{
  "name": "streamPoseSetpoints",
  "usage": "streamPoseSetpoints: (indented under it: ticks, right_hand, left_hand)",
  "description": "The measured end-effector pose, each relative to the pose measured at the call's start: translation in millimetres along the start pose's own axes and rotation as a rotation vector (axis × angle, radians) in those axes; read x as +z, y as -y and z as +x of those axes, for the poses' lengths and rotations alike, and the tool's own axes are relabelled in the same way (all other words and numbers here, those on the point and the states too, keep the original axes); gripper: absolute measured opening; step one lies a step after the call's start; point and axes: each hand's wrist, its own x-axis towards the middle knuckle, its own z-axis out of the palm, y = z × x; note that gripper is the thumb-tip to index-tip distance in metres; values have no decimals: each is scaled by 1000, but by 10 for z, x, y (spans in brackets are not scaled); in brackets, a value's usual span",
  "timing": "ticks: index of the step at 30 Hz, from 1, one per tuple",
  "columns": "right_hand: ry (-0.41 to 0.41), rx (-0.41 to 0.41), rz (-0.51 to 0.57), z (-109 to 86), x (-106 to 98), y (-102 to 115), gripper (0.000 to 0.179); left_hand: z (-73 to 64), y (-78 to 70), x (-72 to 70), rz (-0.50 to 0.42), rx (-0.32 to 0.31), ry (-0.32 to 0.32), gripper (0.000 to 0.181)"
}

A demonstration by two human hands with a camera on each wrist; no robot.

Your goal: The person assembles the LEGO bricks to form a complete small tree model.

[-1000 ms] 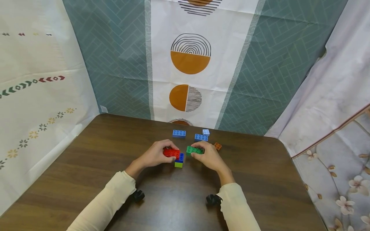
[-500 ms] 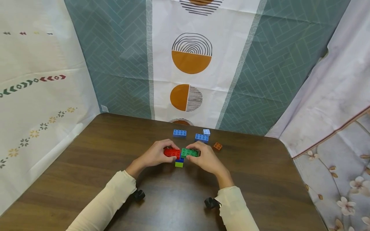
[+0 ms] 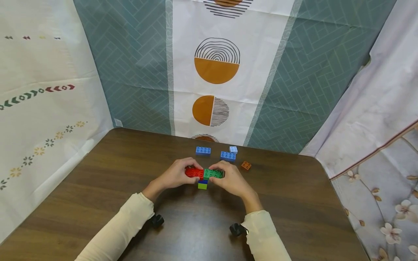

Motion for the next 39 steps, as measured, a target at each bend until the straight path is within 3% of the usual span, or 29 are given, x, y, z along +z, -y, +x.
streamPoseSetpoints:
  ticks: [39]
  right_hand:
    - [-13,-56,-30,23,44,25,29]
  left_hand:
    - [8,24,15,10,2,-7,30]
